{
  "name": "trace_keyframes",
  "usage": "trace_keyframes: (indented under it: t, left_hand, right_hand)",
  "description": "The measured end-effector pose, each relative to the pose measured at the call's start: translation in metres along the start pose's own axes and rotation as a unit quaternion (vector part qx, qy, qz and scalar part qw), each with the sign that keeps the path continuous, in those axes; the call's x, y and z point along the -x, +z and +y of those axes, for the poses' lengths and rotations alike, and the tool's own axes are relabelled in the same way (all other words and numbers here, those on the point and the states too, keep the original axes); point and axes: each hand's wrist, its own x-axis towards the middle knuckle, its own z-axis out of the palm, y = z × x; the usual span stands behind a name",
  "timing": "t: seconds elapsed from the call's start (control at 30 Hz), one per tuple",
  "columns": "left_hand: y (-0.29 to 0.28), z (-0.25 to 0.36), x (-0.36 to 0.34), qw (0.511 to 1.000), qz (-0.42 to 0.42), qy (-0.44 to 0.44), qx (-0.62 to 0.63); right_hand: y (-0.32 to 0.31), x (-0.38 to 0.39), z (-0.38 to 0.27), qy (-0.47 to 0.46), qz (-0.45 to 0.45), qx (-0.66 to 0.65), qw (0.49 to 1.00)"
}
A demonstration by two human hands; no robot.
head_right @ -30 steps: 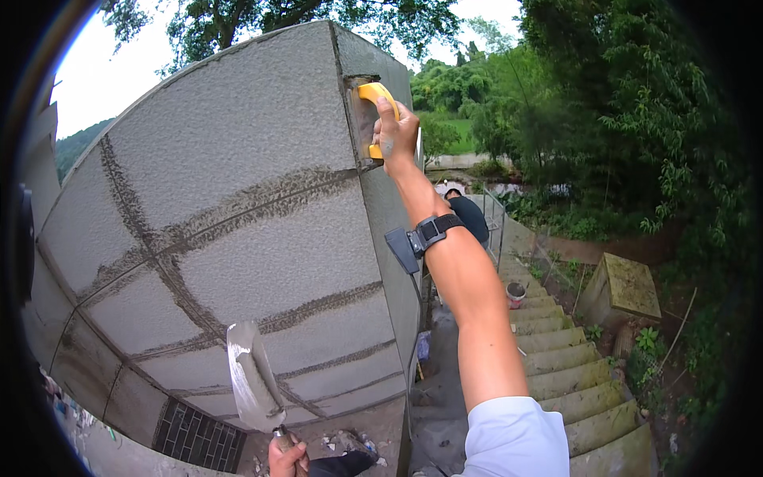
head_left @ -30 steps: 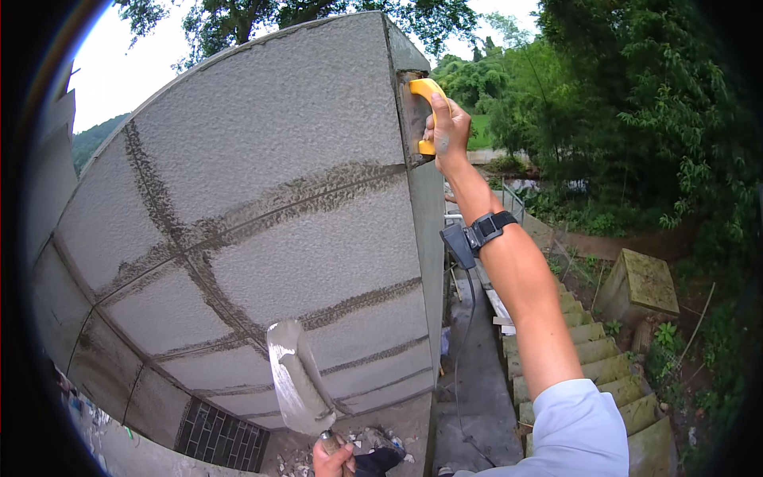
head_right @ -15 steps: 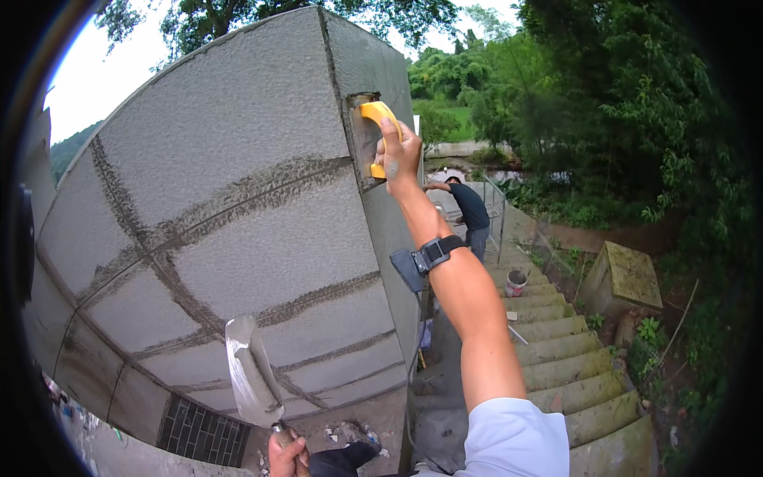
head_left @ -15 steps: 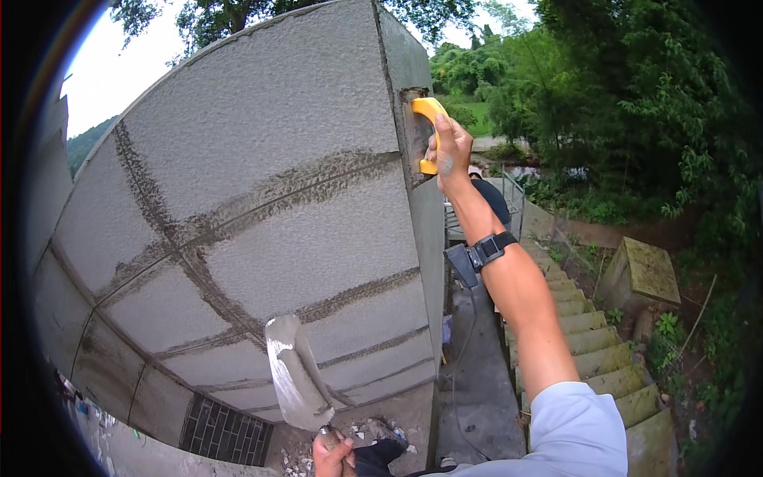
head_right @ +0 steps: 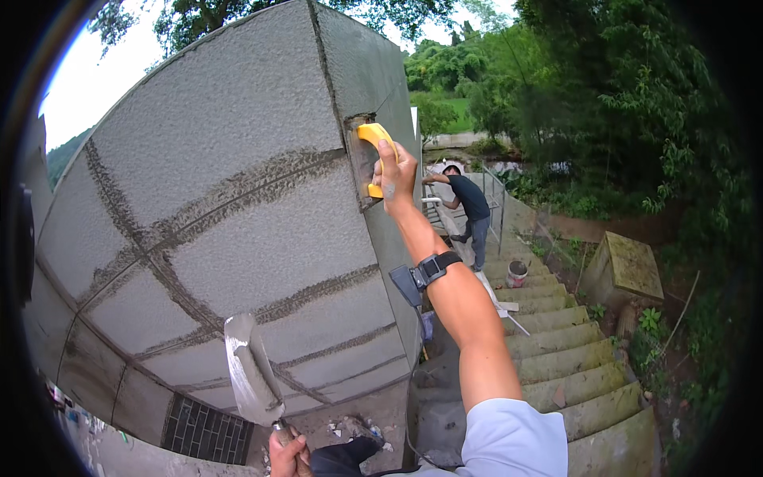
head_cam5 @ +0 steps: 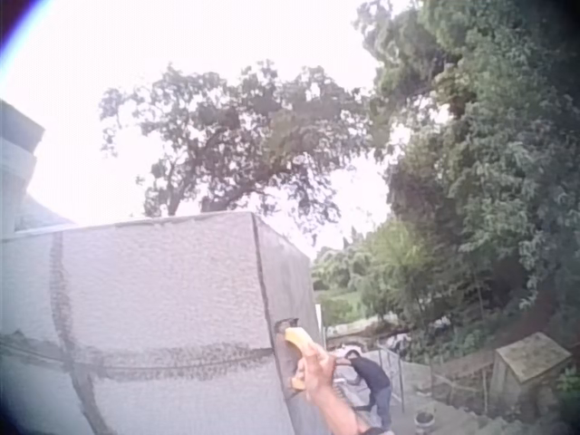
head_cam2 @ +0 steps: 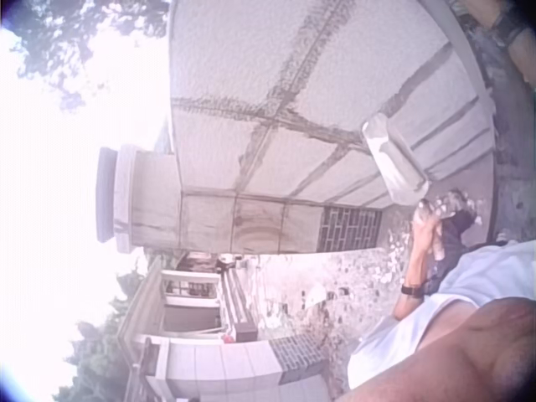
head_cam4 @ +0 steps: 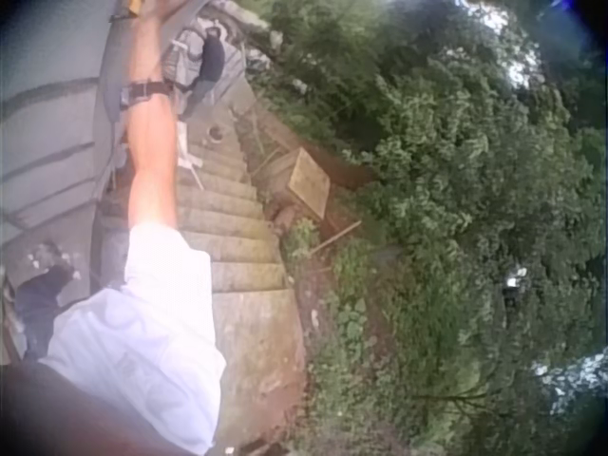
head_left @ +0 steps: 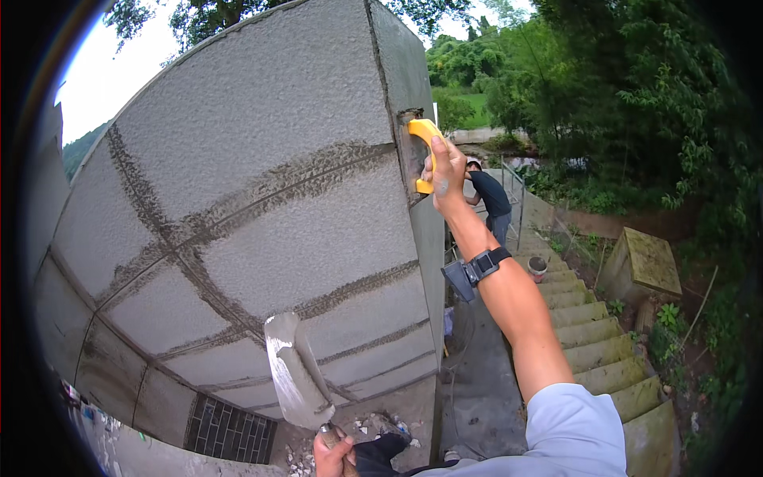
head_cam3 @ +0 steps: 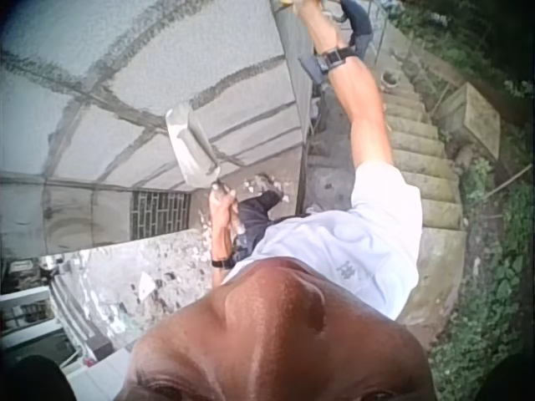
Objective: Smoothing and applying plaster or grout to the seams of a tiled exterior wall.
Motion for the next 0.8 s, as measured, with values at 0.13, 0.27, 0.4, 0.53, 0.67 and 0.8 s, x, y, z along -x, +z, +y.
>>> trace_keyframes:
  t: [0.13, 0.27, 0.4, 0.53, 0.67, 0.8]
  left_hand:
    - [0.001, 0.001, -0.001, 1.0, -0.007, 0.0, 0.004]
    - [-0.004, -0.01, -0.002, 1.0, 0.004, 0.009, 0.011]
    - [-0.003, -0.008, 0.001, 1.0, 0.025, 0.007, -0.003]
    - [-0.001, 0.002, 0.005, 1.0, 0.0, 0.003, 0.004]
    - [0.003, 0.002, 0.007, 1.0, -0.003, 0.017, 0.013]
    - [0.0, 0.002, 0.012, 1.0, -0.005, 0.016, 0.022]
  right_hand:
    - [-0.003, 0.001, 0.018, 0.016, 0.029, 0.015, 0.999]
    - [-0.013, -0.002, 0.017, 0.017, 0.078, 0.049, 0.996]
    - [0.006, 0.021, -0.014, 0.054, 0.07, -0.055, 0.995]
    - [0.038, 0.029, -0.03, 0.081, 0.05, -0.178, 0.979]
    - [0.068, 0.033, -0.027, 0.048, 0.072, -0.144, 0.986]
    - [0.096, 0.066, -0.027, 0.042, -0.054, -0.074, 0.995]
